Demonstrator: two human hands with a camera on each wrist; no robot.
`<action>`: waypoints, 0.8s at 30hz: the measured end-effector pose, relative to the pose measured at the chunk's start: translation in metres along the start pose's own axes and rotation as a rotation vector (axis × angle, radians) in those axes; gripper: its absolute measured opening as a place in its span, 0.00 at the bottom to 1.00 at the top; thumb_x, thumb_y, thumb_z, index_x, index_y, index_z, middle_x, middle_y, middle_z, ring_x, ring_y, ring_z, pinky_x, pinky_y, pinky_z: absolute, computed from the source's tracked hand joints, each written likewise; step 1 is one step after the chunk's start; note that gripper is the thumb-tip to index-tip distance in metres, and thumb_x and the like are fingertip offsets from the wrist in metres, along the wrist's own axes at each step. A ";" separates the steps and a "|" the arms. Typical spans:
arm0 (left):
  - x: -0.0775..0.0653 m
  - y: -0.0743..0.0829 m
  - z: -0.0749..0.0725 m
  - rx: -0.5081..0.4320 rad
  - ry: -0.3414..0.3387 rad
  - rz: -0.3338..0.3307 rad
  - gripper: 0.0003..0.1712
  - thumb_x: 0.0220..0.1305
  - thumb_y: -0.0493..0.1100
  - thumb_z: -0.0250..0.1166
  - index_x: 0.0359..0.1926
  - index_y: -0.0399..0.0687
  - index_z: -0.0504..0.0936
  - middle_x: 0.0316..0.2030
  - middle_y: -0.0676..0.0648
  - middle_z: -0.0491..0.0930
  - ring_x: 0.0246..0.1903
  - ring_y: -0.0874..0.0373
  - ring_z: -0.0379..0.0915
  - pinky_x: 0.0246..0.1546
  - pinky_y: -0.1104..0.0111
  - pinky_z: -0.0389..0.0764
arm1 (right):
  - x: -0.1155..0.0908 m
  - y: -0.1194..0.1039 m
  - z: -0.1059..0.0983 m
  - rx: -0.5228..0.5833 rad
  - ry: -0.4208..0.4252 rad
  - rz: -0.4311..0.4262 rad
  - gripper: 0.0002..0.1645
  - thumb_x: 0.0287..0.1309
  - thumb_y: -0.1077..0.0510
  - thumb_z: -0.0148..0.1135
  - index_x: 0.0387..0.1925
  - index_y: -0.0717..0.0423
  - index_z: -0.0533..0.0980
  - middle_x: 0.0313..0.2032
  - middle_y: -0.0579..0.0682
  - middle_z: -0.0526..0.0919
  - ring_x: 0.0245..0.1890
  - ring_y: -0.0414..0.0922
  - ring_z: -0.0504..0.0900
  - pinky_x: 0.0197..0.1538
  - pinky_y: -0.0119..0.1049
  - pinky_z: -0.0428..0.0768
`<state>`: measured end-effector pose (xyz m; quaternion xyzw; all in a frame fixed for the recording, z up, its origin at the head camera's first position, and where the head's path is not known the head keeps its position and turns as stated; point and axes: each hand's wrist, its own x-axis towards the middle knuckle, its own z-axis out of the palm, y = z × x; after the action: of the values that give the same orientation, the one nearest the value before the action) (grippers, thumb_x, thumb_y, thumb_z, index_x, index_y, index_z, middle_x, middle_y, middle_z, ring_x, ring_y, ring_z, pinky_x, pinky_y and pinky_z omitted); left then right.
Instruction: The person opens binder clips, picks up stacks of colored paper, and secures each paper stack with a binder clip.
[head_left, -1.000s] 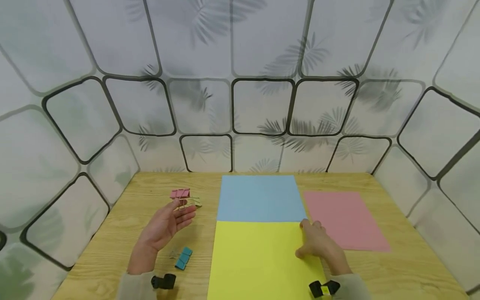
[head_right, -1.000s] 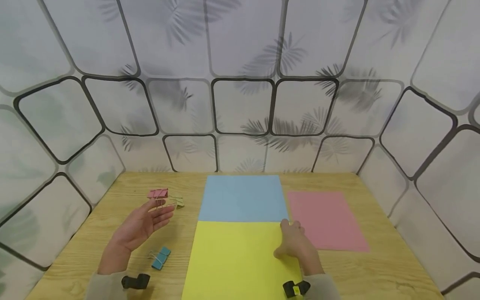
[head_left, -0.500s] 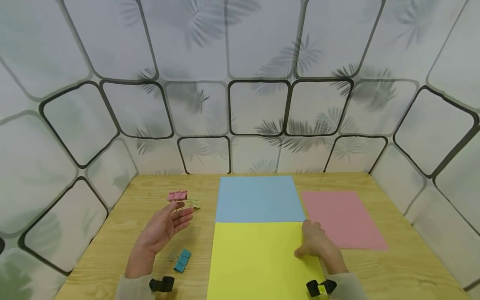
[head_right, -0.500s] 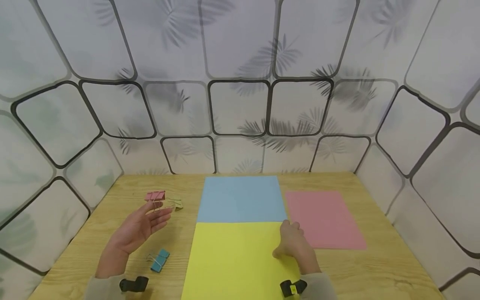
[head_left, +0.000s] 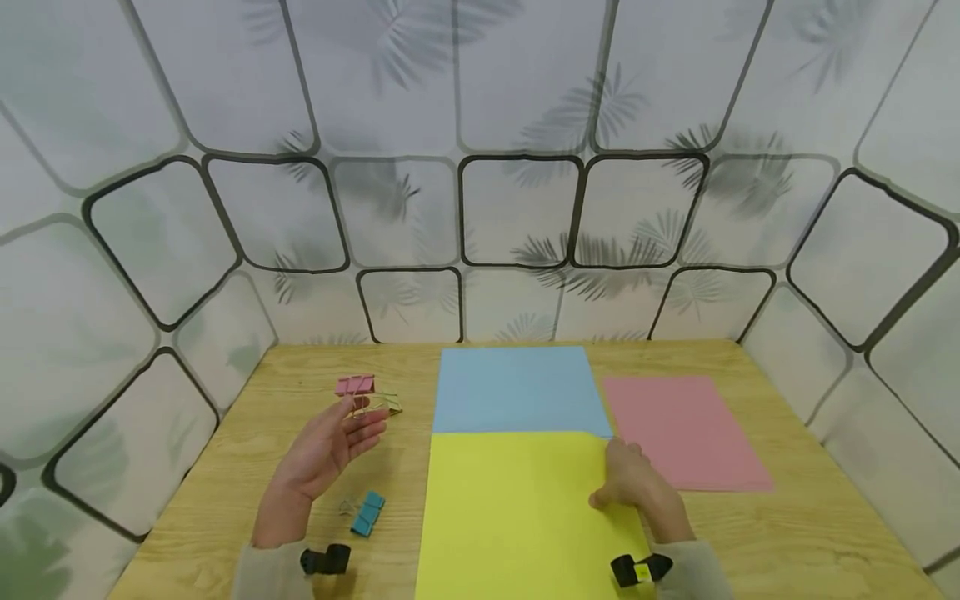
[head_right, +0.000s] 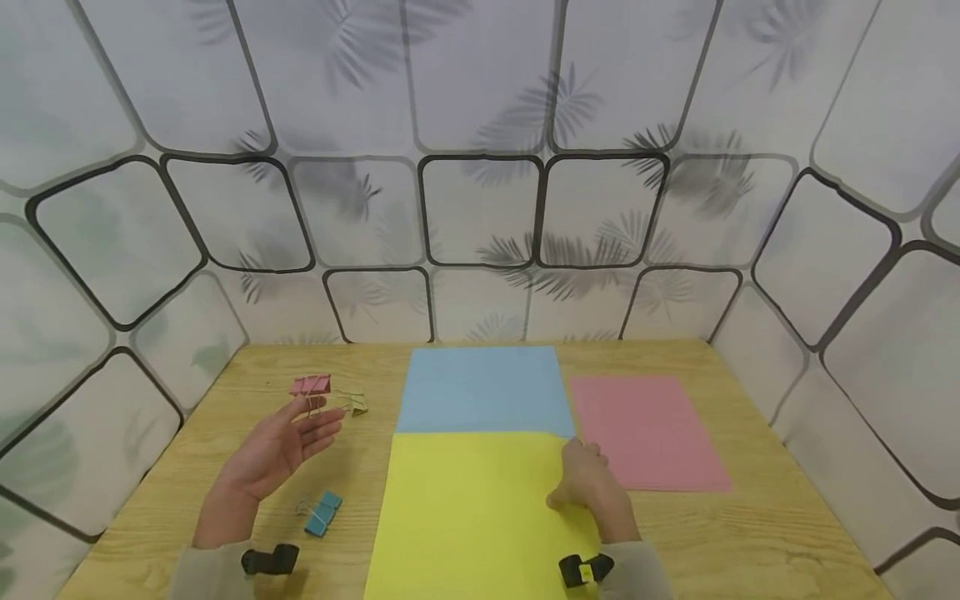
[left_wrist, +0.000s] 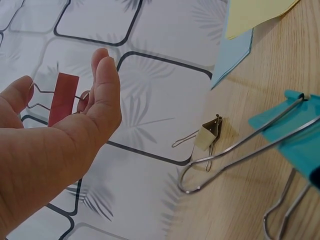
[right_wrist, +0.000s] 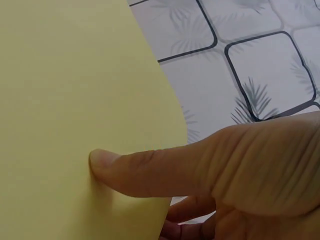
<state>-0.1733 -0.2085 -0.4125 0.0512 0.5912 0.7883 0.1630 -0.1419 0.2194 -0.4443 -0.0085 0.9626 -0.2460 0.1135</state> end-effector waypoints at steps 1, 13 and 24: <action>0.000 0.000 0.000 -0.004 -0.003 0.002 0.26 0.79 0.55 0.44 0.65 0.41 0.58 0.49 0.50 0.81 0.50 0.59 0.80 0.53 0.70 0.80 | 0.000 0.000 0.000 0.000 0.000 -0.008 0.47 0.37 0.60 0.83 0.53 0.80 0.66 0.40 0.66 0.73 0.42 0.60 0.72 0.48 0.60 0.75; -0.001 -0.001 -0.002 -0.013 0.010 -0.004 0.25 0.79 0.54 0.46 0.64 0.40 0.59 0.49 0.50 0.82 0.50 0.59 0.80 0.52 0.69 0.80 | 0.000 0.008 0.000 0.107 -0.053 0.002 0.48 0.40 0.59 0.82 0.56 0.77 0.62 0.45 0.67 0.73 0.46 0.60 0.76 0.50 0.55 0.79; 0.000 -0.001 -0.003 -0.001 -0.009 0.017 0.26 0.79 0.55 0.47 0.64 0.41 0.59 0.49 0.50 0.81 0.49 0.60 0.80 0.52 0.70 0.80 | -0.001 0.013 0.000 0.135 -0.047 -0.006 0.71 0.41 0.60 0.81 0.70 0.82 0.40 0.57 0.84 0.66 0.55 0.72 0.73 0.60 0.62 0.72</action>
<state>-0.1736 -0.2114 -0.4142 0.0597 0.5896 0.7896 0.1591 -0.1404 0.2310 -0.4498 -0.0093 0.9408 -0.3105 0.1357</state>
